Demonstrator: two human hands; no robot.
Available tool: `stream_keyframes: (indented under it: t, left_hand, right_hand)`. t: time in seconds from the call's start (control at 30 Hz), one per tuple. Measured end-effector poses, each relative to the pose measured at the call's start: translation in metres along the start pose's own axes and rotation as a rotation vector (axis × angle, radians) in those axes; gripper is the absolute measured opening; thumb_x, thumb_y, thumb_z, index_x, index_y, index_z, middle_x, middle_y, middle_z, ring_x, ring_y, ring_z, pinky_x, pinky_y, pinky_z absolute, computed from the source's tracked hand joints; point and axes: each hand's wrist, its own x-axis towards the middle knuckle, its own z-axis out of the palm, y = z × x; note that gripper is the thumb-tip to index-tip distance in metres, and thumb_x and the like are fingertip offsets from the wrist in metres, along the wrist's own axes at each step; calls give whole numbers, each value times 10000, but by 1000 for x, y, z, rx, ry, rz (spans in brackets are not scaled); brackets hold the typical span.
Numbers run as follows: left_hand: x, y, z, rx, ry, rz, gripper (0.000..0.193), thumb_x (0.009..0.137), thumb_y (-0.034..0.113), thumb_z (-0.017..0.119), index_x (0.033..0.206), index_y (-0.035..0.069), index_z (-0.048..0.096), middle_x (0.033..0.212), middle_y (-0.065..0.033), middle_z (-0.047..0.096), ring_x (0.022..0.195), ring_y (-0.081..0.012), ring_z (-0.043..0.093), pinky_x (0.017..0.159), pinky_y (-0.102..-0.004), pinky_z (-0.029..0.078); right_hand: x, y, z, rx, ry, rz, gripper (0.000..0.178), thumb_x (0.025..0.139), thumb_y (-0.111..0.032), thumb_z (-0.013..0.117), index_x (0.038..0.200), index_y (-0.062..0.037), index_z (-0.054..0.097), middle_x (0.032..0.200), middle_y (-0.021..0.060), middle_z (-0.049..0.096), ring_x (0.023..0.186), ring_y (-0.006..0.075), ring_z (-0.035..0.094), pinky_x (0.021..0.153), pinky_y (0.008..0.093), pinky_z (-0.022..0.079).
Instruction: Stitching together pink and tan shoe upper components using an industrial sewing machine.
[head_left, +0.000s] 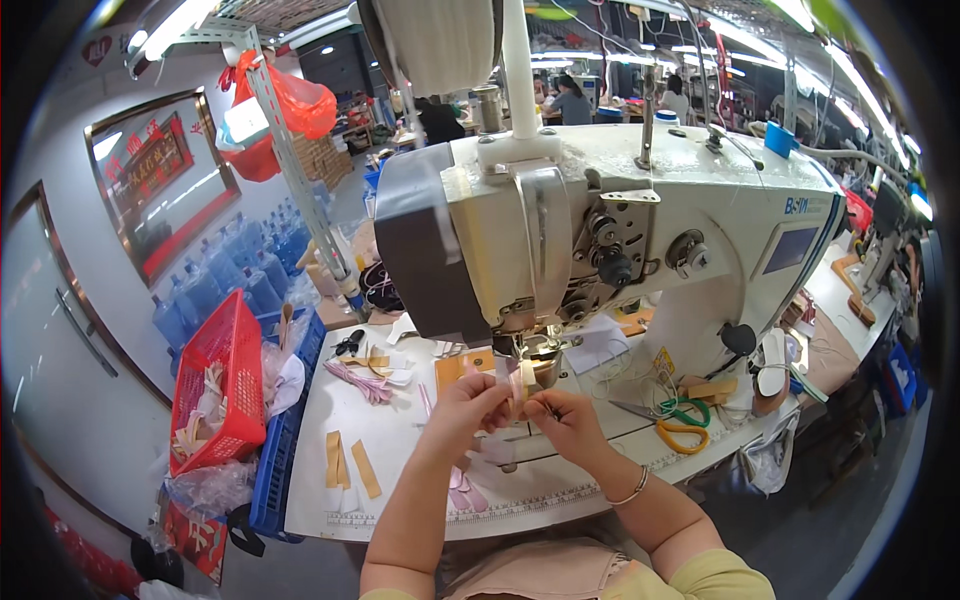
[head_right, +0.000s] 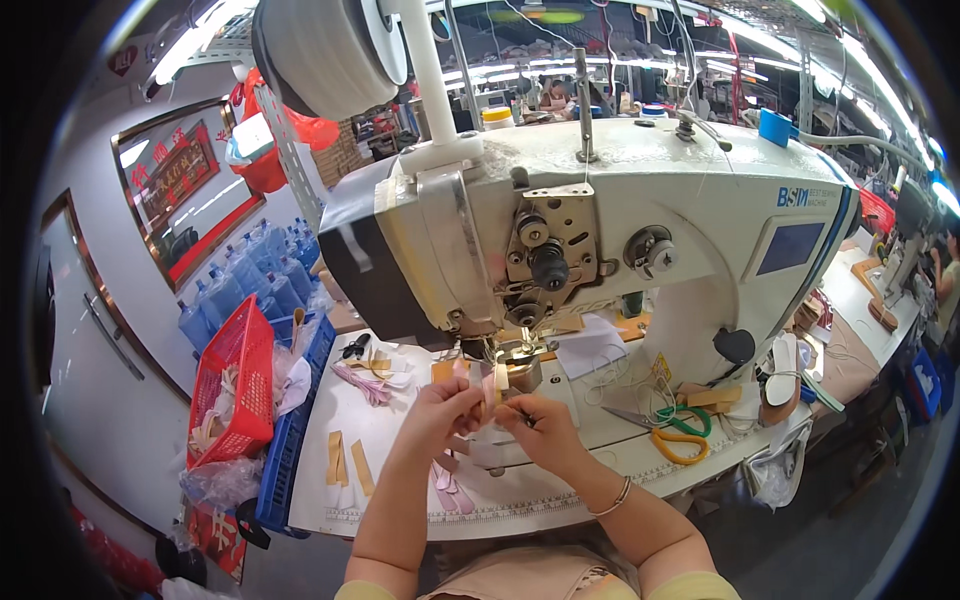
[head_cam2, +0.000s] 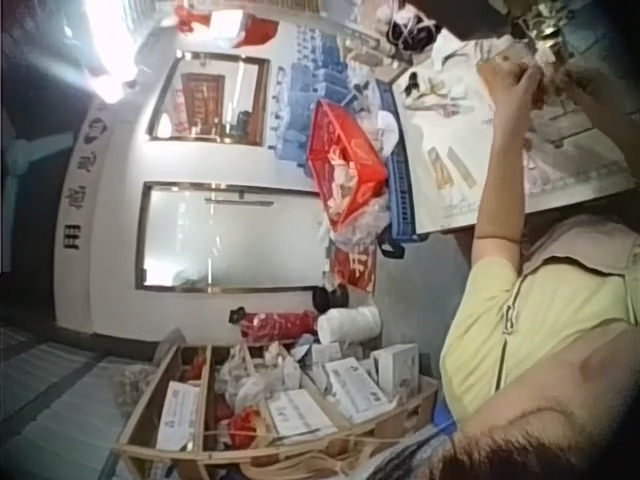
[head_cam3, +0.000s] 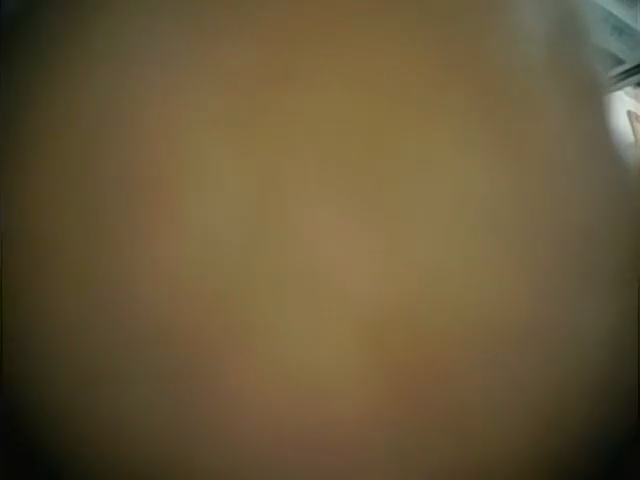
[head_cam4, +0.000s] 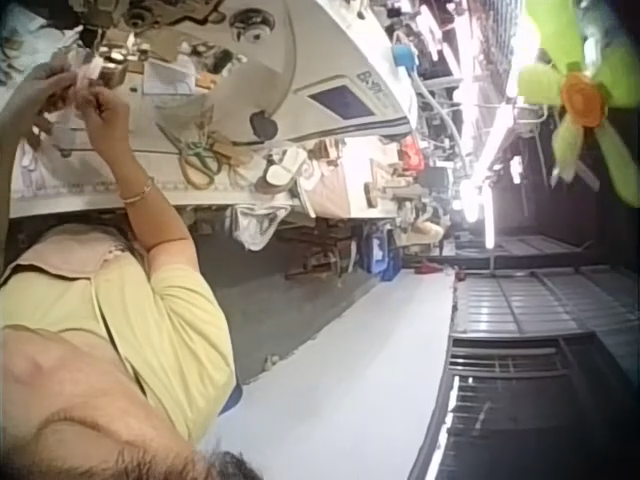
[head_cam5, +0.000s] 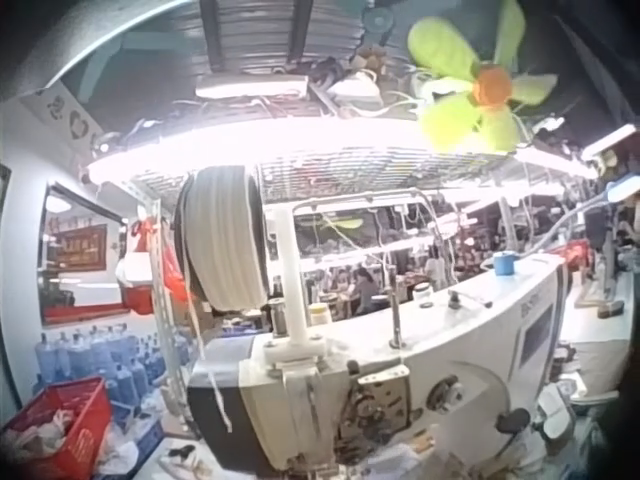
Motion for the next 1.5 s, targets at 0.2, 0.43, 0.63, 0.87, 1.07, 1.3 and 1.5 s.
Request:
stream_keyframes:
  t: [0.2, 0.43, 0.63, 0.87, 1.07, 1.3, 1.5]
  left_hand:
    - [-4, -18, 16, -179, 31, 20, 167, 820, 204, 568, 735, 65, 530, 619, -7, 538, 481, -72, 499, 432, -175, 365]
    - [-4, -14, 20, -47, 46, 75, 160, 844, 164, 536, 762, 30, 511, 637, -24, 539, 509, -86, 537, 450, -193, 423]
    - [4, -9, 20, -20, 61, 85, 149, 843, 141, 538, 834, -2, 496, 703, -43, 547, 539, -95, 559, 485, -190, 468]
    - [-6, -3, 24, 78, -32, 141, 226, 833, 86, 544, 1012, -19, 455, 779, -61, 554, 652, -96, 581, 557, -202, 490]
    - [-26, -6, 27, 25, -99, 205, 320, 832, 76, 542, 1115, -17, 425, 863, -61, 552, 689, -105, 582, 566, -196, 472]
    - [-19, -36, 31, 40, 49, 146, 139, 821, 164, 578, 814, 29, 546, 665, 6, 549, 554, -46, 490, 480, -183, 392]
    - [-4, -28, 28, 5, 104, 180, 128, 815, 165, 579, 796, 41, 552, 653, 13, 549, 559, -40, 482, 483, -182, 370]
  right_hand:
    - [-3, 12, -6, 142, -85, -15, 112, 821, -138, 577, 848, -30, 565, 677, -29, 536, 586, 33, 448, 504, 174, 354]
    - [-6, -6, -14, 489, -177, 398, 103, 799, -142, 600, 803, -53, 548, 653, -28, 515, 538, 28, 411, 463, 168, 313]
    - [0, -3, -15, 436, -134, 401, 112, 804, -157, 597, 815, -57, 548, 642, -32, 516, 520, 31, 415, 458, 169, 313]
    - [-4, 3, -15, 646, -132, 444, 114, 819, -169, 574, 839, -58, 558, 655, -30, 521, 513, 34, 417, 470, 163, 311]
    - [-26, -11, -21, 512, -259, 393, 182, 862, -190, 517, 840, -13, 554, 719, -8, 539, 613, 40, 458, 534, 183, 363]
    - [-55, -5, -18, 183, -237, 309, 133, 846, -120, 530, 889, -5, 582, 754, 0, 563, 681, 58, 491, 630, 215, 413]
    - [-39, -8, -16, 255, -211, 333, 159, 850, -123, 529, 903, 5, 607, 824, 19, 613, 753, 62, 533, 683, 201, 425]
